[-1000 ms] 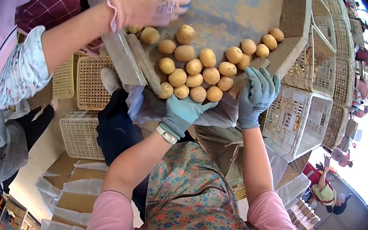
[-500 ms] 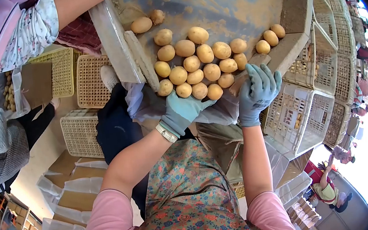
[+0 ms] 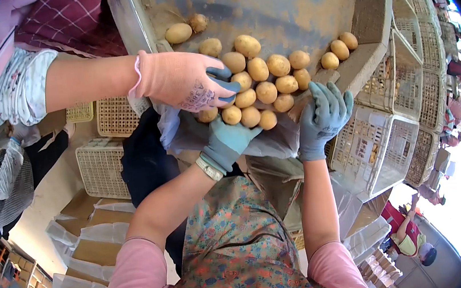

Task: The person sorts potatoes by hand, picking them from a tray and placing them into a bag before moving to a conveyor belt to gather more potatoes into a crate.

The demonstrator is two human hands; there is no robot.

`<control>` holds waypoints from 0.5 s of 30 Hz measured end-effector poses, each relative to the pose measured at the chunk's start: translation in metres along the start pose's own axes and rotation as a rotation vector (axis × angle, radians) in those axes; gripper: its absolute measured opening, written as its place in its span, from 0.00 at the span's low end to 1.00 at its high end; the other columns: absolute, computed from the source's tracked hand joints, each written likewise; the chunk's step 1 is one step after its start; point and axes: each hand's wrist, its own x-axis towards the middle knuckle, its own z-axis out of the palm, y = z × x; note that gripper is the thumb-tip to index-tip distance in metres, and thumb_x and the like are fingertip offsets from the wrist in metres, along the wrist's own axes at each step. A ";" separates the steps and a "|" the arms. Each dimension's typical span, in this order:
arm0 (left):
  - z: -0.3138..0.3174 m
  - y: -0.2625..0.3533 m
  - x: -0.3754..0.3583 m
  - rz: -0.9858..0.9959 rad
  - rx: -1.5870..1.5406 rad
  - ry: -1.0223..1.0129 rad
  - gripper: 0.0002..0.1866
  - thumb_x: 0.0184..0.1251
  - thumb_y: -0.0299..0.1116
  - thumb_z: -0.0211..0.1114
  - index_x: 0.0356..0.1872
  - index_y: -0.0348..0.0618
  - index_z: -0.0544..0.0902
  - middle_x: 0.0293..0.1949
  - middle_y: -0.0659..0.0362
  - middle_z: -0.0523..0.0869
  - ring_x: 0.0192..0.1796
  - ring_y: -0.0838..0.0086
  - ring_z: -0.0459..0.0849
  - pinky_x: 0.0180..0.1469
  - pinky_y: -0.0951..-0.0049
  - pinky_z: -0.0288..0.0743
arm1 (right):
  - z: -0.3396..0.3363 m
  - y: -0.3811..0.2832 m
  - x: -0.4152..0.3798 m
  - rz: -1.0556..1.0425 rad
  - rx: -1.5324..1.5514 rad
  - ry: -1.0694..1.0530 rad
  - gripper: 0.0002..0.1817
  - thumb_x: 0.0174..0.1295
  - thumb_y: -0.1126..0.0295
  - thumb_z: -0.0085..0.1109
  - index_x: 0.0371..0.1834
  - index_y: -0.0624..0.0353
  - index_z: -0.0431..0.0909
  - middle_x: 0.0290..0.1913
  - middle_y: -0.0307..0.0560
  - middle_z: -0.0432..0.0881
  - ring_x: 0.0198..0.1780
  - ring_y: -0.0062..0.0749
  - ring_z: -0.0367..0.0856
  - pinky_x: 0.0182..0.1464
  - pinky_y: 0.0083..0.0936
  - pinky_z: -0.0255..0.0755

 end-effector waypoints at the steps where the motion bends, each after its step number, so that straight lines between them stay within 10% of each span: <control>1: -0.016 -0.003 0.002 0.038 0.086 0.033 0.32 0.83 0.53 0.53 0.82 0.56 0.62 0.83 0.60 0.64 0.83 0.64 0.63 0.80 0.45 0.62 | 0.000 -0.002 0.003 0.010 0.002 0.021 0.15 0.63 0.71 0.60 0.51 0.45 0.88 0.50 0.33 0.89 0.60 0.37 0.84 0.76 0.50 0.62; 4: 0.046 0.010 0.007 0.096 0.128 0.526 0.26 0.85 0.47 0.49 0.77 0.54 0.68 0.78 0.64 0.71 0.81 0.67 0.65 0.82 0.54 0.57 | 0.002 0.002 0.003 -0.014 0.002 0.000 0.15 0.62 0.70 0.60 0.51 0.45 0.88 0.53 0.35 0.89 0.62 0.37 0.82 0.76 0.51 0.62; 6: -0.059 -0.007 0.013 0.429 1.488 0.202 0.25 0.85 0.48 0.49 0.75 0.52 0.68 0.77 0.64 0.71 0.81 0.67 0.65 0.84 0.54 0.53 | 0.003 0.001 -0.001 -0.005 -0.006 -0.003 0.15 0.62 0.71 0.60 0.51 0.45 0.88 0.54 0.34 0.88 0.63 0.37 0.82 0.76 0.51 0.62; 7: -0.060 -0.010 0.012 0.405 1.481 0.214 0.25 0.85 0.48 0.49 0.75 0.52 0.68 0.77 0.64 0.71 0.81 0.67 0.65 0.84 0.54 0.53 | 0.001 -0.001 0.001 -0.001 -0.009 0.010 0.16 0.62 0.71 0.60 0.51 0.45 0.88 0.53 0.34 0.88 0.63 0.37 0.82 0.76 0.51 0.62; 10: -0.024 0.000 0.011 0.336 1.226 0.150 0.24 0.84 0.54 0.49 0.72 0.58 0.73 0.75 0.61 0.74 0.79 0.61 0.67 0.82 0.49 0.58 | 0.000 -0.002 -0.002 0.013 -0.004 0.031 0.15 0.62 0.72 0.61 0.51 0.44 0.88 0.52 0.32 0.88 0.62 0.36 0.82 0.77 0.50 0.61; 12: 0.038 0.016 0.012 0.000 -0.139 0.237 0.29 0.81 0.60 0.50 0.73 0.57 0.72 0.75 0.61 0.74 0.78 0.57 0.68 0.80 0.44 0.61 | 0.004 0.000 0.000 -0.004 -0.014 0.042 0.15 0.63 0.71 0.61 0.52 0.44 0.88 0.53 0.32 0.88 0.62 0.36 0.82 0.77 0.50 0.61; 15: 0.042 0.018 0.010 0.067 -0.100 0.278 0.32 0.81 0.61 0.49 0.77 0.57 0.68 0.78 0.59 0.70 0.81 0.55 0.65 0.80 0.39 0.60 | 0.004 0.002 0.002 -0.004 -0.014 0.045 0.14 0.64 0.70 0.60 0.51 0.44 0.88 0.52 0.32 0.88 0.61 0.37 0.83 0.77 0.51 0.62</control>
